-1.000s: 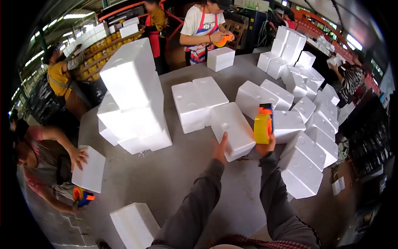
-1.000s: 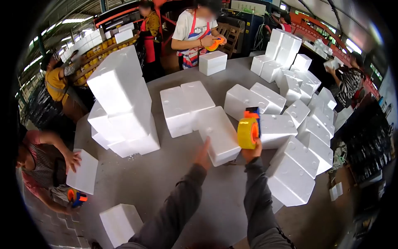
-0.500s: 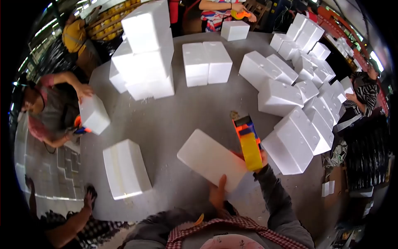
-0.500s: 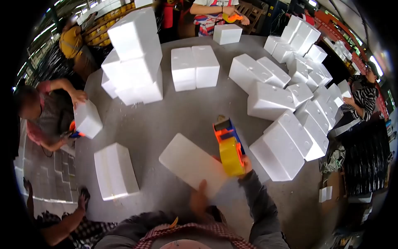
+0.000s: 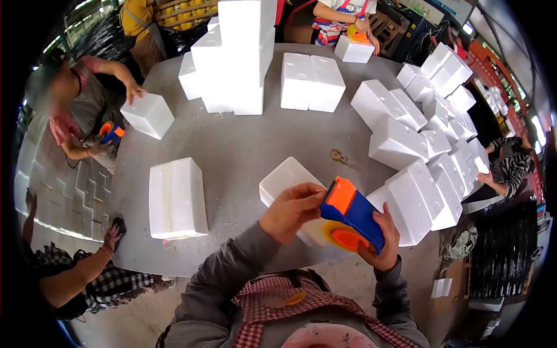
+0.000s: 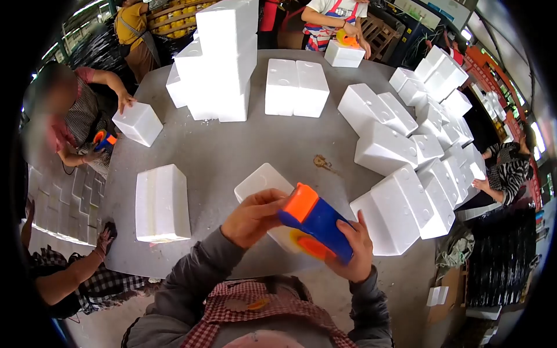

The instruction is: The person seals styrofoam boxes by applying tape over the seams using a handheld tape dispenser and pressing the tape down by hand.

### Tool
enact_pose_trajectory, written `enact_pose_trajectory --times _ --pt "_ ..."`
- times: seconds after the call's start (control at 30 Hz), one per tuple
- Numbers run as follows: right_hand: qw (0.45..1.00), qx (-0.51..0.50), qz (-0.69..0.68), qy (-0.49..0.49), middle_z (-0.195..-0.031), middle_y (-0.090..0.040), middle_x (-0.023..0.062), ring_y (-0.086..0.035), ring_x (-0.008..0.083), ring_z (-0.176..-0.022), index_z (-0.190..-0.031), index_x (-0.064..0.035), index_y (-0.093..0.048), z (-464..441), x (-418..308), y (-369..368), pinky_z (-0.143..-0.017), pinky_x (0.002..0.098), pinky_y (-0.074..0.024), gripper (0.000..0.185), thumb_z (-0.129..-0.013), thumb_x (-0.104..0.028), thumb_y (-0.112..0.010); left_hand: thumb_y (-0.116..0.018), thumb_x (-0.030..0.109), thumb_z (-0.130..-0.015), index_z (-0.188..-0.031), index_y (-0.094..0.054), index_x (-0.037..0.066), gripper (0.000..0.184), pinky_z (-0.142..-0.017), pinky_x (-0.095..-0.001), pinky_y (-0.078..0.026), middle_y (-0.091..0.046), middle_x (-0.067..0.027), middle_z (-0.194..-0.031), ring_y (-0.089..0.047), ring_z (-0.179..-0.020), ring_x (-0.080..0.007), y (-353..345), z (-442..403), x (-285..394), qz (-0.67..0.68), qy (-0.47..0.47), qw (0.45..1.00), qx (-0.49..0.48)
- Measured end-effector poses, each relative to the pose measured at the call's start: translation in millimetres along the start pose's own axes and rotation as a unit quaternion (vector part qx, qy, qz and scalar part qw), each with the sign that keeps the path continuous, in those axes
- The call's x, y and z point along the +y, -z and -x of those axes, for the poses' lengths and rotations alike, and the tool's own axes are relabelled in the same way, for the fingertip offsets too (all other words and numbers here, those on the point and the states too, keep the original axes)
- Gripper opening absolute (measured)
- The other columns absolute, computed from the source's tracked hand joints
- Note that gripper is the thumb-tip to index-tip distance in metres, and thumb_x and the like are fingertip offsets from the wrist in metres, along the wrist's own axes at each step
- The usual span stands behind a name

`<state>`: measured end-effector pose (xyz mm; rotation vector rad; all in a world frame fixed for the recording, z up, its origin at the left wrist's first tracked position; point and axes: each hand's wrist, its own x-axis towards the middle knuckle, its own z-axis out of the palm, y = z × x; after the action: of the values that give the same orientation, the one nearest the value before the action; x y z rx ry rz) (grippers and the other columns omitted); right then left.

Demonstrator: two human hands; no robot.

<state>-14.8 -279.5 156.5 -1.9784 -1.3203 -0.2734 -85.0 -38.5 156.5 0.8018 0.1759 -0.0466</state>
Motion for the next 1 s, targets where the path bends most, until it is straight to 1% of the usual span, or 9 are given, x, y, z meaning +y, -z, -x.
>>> enact_pose_trajectory --times 0.13,0.23,0.33,0.47,0.53,0.6,0.73,0.87,1.0 --pt "0.997 -0.002 0.060 -0.041 -0.107 -0.050 0.0200 -0.056 0.0351 -0.088 -0.118 -0.0095 -0.051 -7 -25 0 -0.072 0.0371 -0.0476 0.065 -0.056 0.004 -0.066 -0.055 0.008 -0.084 -0.087 -0.060 0.003 0.007 -0.069 -0.0223 -0.043 -0.056 0.0010 -0.077 -0.051 -0.073 -0.0079 73 -31 23 -0.269 -0.116 0.956 0.020" --pt "0.990 -0.008 0.066 -0.127 -0.110 -0.048 0.0188 -0.054 0.0363 -0.095 -0.110 -0.0119 -0.059 5 -31 5 -0.078 0.0386 -0.0479 0.059 -0.053 -0.001 -0.071 -0.054 0.009 -0.085 -0.089 -0.058 0.002 0.009 -0.066 -0.0242 -0.043 -0.056 -0.0006 -0.078 -0.050 -0.072 -0.0092 148 -63 71 -0.368 -0.213 0.892 0.156" --pt "0.981 -0.069 0.090 -0.159 -0.111 -0.048 0.0191 -0.055 0.0352 -0.094 -0.111 -0.0122 -0.058 1 -38 5 -0.077 0.0386 -0.0484 0.059 -0.055 -0.003 -0.071 -0.056 0.009 -0.084 -0.095 -0.057 0.001 0.014 -0.067 -0.0290 -0.046 -0.059 -0.0035 -0.076 -0.054 -0.074 -0.0125 228 -102 15 -0.555 -0.130 0.815 0.104" --pt "0.973 -0.090 0.085 -0.193 -0.110 -0.048 0.0176 -0.056 0.0346 -0.090 -0.114 -0.0146 -0.057 -4 -33 1 -0.075 0.0391 -0.0493 0.060 -0.057 -0.003 -0.070 -0.058 0.009 -0.081 -0.106 -0.053 0.002 0.026 -0.071 -0.0348 -0.047 -0.062 -0.0105 -0.085 -0.057 -0.080 -0.0206 252 -91 -41 -0.491 0.030 0.867 0.086" --pt "0.967 -0.109 0.096 -0.208 -0.109 -0.048 0.0169 -0.056 0.0342 -0.089 -0.115 -0.0156 -0.056 -1 -34 9 -0.074 0.0391 -0.0497 0.061 -0.057 -0.004 -0.069 -0.063 0.019 -0.079 -0.117 -0.048 0.003 0.044 -0.079 -0.0382 -0.045 -0.059 -0.0158 -0.104 -0.055 -0.094 -0.0292 270 -72 -44 -0.765 -0.044 0.597 0.236" --pt "0.974 -0.110 0.111 -0.166 -0.110 -0.048 0.0159 -0.057 0.0334 -0.088 -0.117 -0.0172 -0.054 -7 -31 6 -0.072 0.0389 -0.0506 0.060 -0.059 -0.005 -0.068 -0.068 0.033 -0.073 -0.125 -0.044 0.005 0.064 -0.094 -0.0428 -0.036 -0.049 -0.0153 -0.122 -0.046 -0.110 -0.0319 198 -47 4 -0.689 -0.315 0.631 0.165" --pt "0.972 -0.115 0.054 -0.197 -0.110 -0.047 0.0180 -0.054 0.0353 -0.091 -0.118 -0.0169 -0.053 12 -27 19 -0.075 0.0401 -0.0497 0.063 -0.059 -0.004 -0.068 -0.070 0.046 -0.064 -0.137 -0.032 0.011 0.089 -0.107 -0.0455 -0.013 -0.034 -0.0046 -0.140 -0.030 -0.130 -0.0209 72 -1 -15 -0.836 -0.196 0.495 -0.132" --pt "0.975 -0.080 0.062 -0.200 -0.111 -0.046 0.0192 -0.052 0.0367 -0.095 -0.120 -0.0162 -0.052 125 -2 8 -0.079 0.0417 -0.0473 0.064 -0.059 -0.002 -0.067 -0.066 0.053 -0.064 -0.134 -0.037 0.011 0.087 -0.107 -0.0410 -0.013 -0.036 -0.0011 -0.140 -0.030 -0.130 -0.0182 77 -11 -32 -0.872 -0.219 0.431 -0.076" --pt "0.950 0.141 -0.074 -0.270 -0.111 -0.046 0.0183 -0.051 0.0341 -0.100 -0.125 -0.0070 -0.045 178 35 -86 -0.085 0.0388 -0.0433 0.067 -0.062 0.003 -0.065 -0.065 0.051 -0.066 -0.129 -0.042 0.010 0.079 -0.103 -0.0401 -0.020 -0.044 -0.0040 -0.132 -0.039 -0.122 -0.0190 64 -58 -22 -0.866 -0.267 0.410 -0.106"
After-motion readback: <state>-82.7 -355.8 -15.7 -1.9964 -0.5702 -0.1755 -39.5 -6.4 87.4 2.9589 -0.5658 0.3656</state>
